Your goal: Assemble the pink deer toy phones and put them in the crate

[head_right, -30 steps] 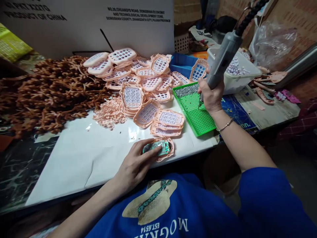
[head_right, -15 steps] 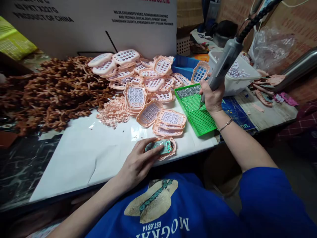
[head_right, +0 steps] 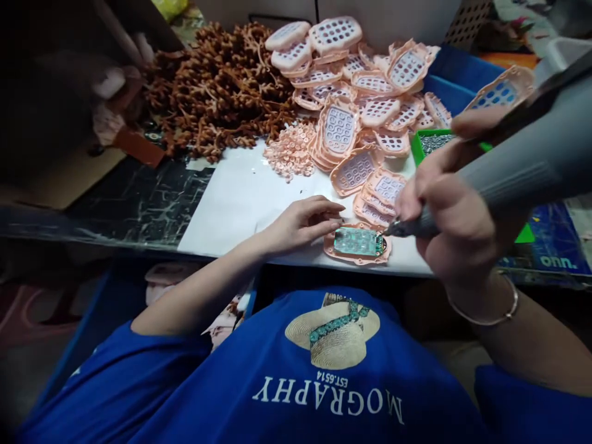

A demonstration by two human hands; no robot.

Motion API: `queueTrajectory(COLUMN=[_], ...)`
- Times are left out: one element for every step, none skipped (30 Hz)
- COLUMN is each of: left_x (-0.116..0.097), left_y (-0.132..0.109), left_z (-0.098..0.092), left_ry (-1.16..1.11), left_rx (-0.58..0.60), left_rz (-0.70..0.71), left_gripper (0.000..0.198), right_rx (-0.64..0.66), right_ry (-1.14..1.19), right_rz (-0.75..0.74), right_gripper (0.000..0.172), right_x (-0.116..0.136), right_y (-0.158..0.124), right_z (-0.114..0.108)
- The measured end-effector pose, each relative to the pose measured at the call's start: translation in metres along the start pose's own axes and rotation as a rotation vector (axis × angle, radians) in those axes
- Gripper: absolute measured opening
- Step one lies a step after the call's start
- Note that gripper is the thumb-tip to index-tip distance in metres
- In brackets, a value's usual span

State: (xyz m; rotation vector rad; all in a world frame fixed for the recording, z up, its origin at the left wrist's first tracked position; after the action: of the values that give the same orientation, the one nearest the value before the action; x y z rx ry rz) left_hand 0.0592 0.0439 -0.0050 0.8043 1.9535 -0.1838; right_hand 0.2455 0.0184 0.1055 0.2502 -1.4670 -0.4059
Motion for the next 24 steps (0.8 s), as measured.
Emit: queueTrajectory(left_x=[0.0,0.0,-0.001,-0.001,-0.002,-0.003,-0.003,-0.004,-0.005,-0.006,-0.007,-0.008,-0.009,-0.009,-0.01,-0.01,-0.009,-0.009,-0.009,-0.009,-0.008,-0.008,-0.008,-0.007], left_y=[0.002,0.004,0.005,0.006,0.006,0.006,0.006,0.006,0.005,0.004,0.004,0.003,0.003,0.002,0.002,0.001,0.001,0.001,0.001,0.001,0.001,0.001,0.0,0.0], left_z=[0.002,0.005,0.008,0.01,0.013,0.015,0.016,0.017,0.018,0.018,0.018,0.018,0.018,0.018,0.018,0.018,0.018,0.019,0.019,0.019,0.019,0.019,0.019,0.019], left_ry=[0.021,0.051,0.084,0.116,0.142,0.162,0.178,0.192,0.203,0.21,0.214,0.216,0.214,0.211,0.208,0.208,0.208,0.208,0.207,0.205,0.203,0.201,0.201,0.201], left_rx=[0.027,0.048,0.064,0.081,0.094,0.103,0.111,0.117,0.118,0.118,0.116,0.112,0.109,0.105,0.1,0.096,0.092,0.089,0.086,0.084,0.085,0.084,0.083,0.081], left_rz=[0.005,0.012,0.016,0.015,0.012,0.008,0.005,0.003,0.005,0.008,0.013,0.018,0.023,0.027,0.029,0.03,0.03,0.031,0.031,0.028,0.025,0.021,0.017,0.013], left_gripper=[0.036,0.039,0.041,0.042,0.041,0.04,0.038,0.036,0.033,0.03,0.026,0.023,0.021,0.02,0.02,0.02,0.019,0.019,0.018,0.018,0.017,0.017,0.017,0.016], right_rx=[0.028,0.053,0.083,0.117,0.135,0.147,0.159,0.175,0.186,0.194,0.195,0.195,0.199,0.204,0.208,0.215,0.22,0.225,0.229,0.23,0.226,0.221,0.216,0.212], right_ry=[0.056,0.11,0.15,0.169,0.183,0.195,0.206,0.213,0.215,0.214,0.212,0.207,0.202,0.198,0.195,0.189,0.178,0.166,0.152,0.14,0.13,0.118,0.104,0.087], right_rz=[-0.019,-0.039,-0.04,-0.019,-0.003,0.004,0.003,0.008,0.012,0.017,0.023,0.029,0.037,0.041,0.036,0.031,0.026,0.026,0.03,0.036,0.042,0.051,0.061,0.073], right_gripper=[0.036,0.031,0.029,0.029,0.03,0.03,0.03,0.03,0.03,0.031,0.032,0.032,0.032,0.032,0.032,0.032,0.032,0.032,0.032,0.033,0.033,0.033,0.034,0.035], right_x=[0.003,0.006,0.006,0.004,0.001,-0.001,-0.003,-0.005,-0.008,-0.011,-0.014,-0.017,-0.02,-0.023,-0.025,-0.027,-0.028,-0.03,-0.031,-0.032,-0.033,-0.034,-0.035,-0.036], right_y=[-0.008,-0.014,-0.018,-0.021,-0.023,-0.024,-0.025,-0.025,-0.026,-0.026,-0.027,-0.027,-0.028,-0.029,-0.029,-0.029,-0.029,-0.03,-0.03,-0.031,-0.031,-0.031,-0.032,-0.032], right_z=[0.014,0.026,0.037,0.045,0.051,0.054,0.057,0.059,0.06,0.061,0.062,0.062,0.063,0.064,0.065,0.066,0.067,0.068,0.068,0.069,0.069,0.068,0.067,0.067])
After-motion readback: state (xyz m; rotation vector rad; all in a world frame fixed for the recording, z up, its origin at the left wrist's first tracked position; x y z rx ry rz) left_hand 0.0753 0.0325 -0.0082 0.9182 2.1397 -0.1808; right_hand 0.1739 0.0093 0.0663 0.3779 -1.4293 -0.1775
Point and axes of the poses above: each hand's wrist, its own y-axis towards the middle knuckle, its own z-axis out of the palm, x = y × z, the point moved 8 cm from there along y, towards the middle knuckle, and after that the axes turned 2 degrees about -y, right-handed, at the moved point
